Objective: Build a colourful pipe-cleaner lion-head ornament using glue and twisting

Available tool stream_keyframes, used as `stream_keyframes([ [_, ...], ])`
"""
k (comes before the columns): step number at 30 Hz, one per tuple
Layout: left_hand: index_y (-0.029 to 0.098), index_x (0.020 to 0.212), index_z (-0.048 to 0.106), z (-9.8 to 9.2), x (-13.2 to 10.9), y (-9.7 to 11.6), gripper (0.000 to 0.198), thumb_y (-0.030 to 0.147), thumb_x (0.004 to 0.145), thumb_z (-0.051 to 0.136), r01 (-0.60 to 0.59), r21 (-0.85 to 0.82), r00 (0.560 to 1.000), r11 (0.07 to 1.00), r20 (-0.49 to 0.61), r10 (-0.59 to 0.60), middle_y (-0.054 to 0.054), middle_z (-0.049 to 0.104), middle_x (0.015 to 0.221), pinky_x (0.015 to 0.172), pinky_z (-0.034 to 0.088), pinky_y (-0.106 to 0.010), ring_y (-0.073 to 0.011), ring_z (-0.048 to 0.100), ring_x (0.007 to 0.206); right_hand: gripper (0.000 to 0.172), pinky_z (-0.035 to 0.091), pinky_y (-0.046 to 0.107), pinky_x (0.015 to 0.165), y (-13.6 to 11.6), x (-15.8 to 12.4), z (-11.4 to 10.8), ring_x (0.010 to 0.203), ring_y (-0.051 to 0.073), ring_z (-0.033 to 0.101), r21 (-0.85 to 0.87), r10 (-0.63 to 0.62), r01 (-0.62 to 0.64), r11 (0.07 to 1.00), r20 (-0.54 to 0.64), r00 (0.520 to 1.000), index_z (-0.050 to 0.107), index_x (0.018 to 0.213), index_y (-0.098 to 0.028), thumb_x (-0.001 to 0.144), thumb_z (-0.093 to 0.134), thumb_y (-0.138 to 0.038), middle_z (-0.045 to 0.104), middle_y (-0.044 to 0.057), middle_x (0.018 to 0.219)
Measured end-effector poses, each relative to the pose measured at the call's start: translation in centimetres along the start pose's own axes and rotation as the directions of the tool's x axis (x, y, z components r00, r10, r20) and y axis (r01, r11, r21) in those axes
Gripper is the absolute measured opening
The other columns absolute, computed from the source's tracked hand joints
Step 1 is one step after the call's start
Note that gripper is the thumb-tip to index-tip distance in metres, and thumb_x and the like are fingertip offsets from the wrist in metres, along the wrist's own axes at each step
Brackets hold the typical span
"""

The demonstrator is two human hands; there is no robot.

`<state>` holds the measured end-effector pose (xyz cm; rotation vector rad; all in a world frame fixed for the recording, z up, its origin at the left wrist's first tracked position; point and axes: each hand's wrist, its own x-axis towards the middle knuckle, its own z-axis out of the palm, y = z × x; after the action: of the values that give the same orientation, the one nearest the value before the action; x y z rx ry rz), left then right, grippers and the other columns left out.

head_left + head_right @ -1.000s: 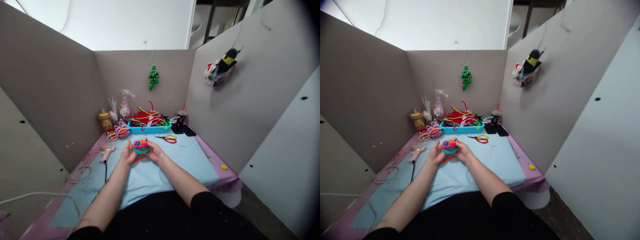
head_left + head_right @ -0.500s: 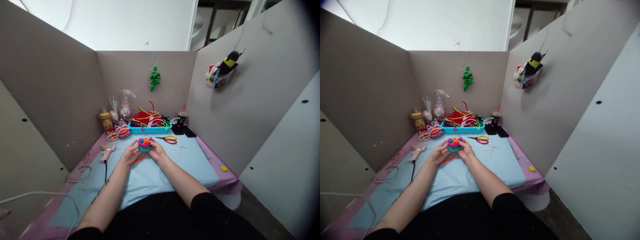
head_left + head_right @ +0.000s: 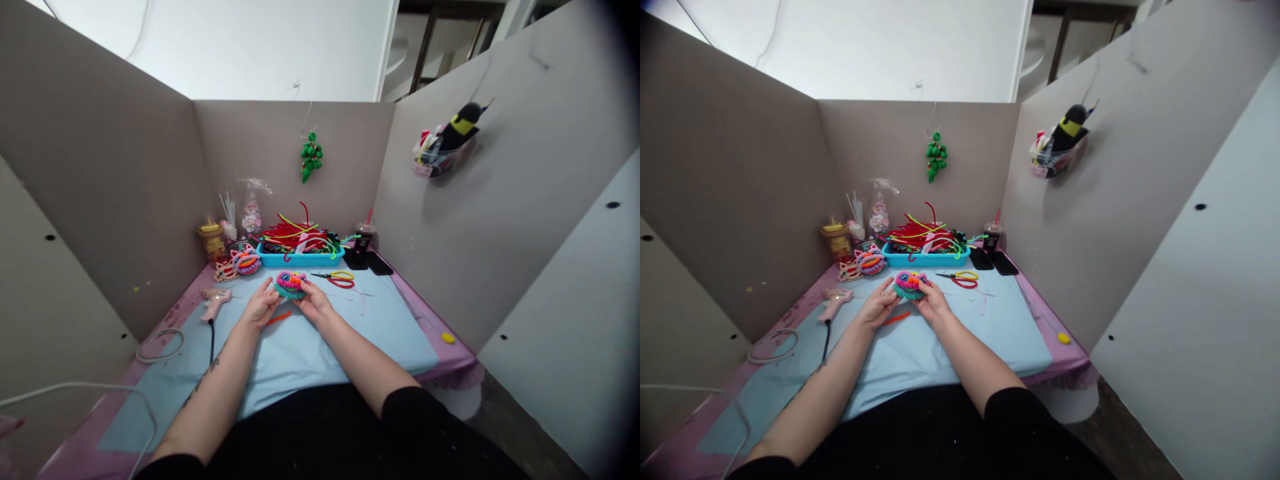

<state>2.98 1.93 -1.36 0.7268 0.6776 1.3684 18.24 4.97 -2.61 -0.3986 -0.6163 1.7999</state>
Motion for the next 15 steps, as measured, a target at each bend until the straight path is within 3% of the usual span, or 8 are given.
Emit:
stream_keyframes([
  [7, 0.023, 0.141, 0.025, -0.23, 0.35, -0.44, 0.081, 0.000, 0.073, 0.063, -0.031, 0.052, 1.000, 0.998, 0.000, 0.031, -0.010, 0.061, 0.118, 0.092, 0.049, -0.031, -0.0158, 0.062, 0.102, 0.020, 0.050, 0.026, 0.055, -0.18, -0.50, 0.56, 0.063, 0.016, 0.066, -0.027, 0.022, -0.024, 0.999, -0.059, 0.998, 0.057, 0.091, -0.021, 0.074, 0.066, -0.015, 0.071, -0.001, 0.074],
  [12, 0.019, 0.135, 0.036, -0.45, 0.65, -0.60, 0.070, 0.001, 0.074, 0.063, -0.057, 0.043, 0.997, 0.997, -0.040, 0.059, -0.007, 0.067, 0.100, 0.087, 0.052, -0.030, -0.0145, 0.067, 0.086, 0.027, 0.049, 0.025, 0.056, 0.05, -0.66, 0.70, 0.064, 0.015, 0.065, -0.059, 0.036, -0.043, 0.997, -0.106, 0.994, 0.054, 0.094, -0.023, 0.073, 0.068, -0.014, 0.071, -0.002, 0.076],
  [15, 0.018, 0.131, 0.042, -0.48, 0.78, -0.58, 0.064, 0.001, 0.074, 0.064, -0.036, -0.038, 0.999, 0.999, 0.014, 0.037, -0.008, 0.067, 0.103, 0.088, 0.050, -0.029, -0.0151, 0.066, 0.090, 0.028, 0.048, 0.025, 0.056, 0.12, -0.64, 0.62, 0.063, 0.014, 0.065, -0.073, 0.036, -0.045, 0.996, -0.119, 0.992, 0.052, 0.095, -0.024, 0.073, 0.068, -0.015, 0.070, -0.003, 0.076],
])
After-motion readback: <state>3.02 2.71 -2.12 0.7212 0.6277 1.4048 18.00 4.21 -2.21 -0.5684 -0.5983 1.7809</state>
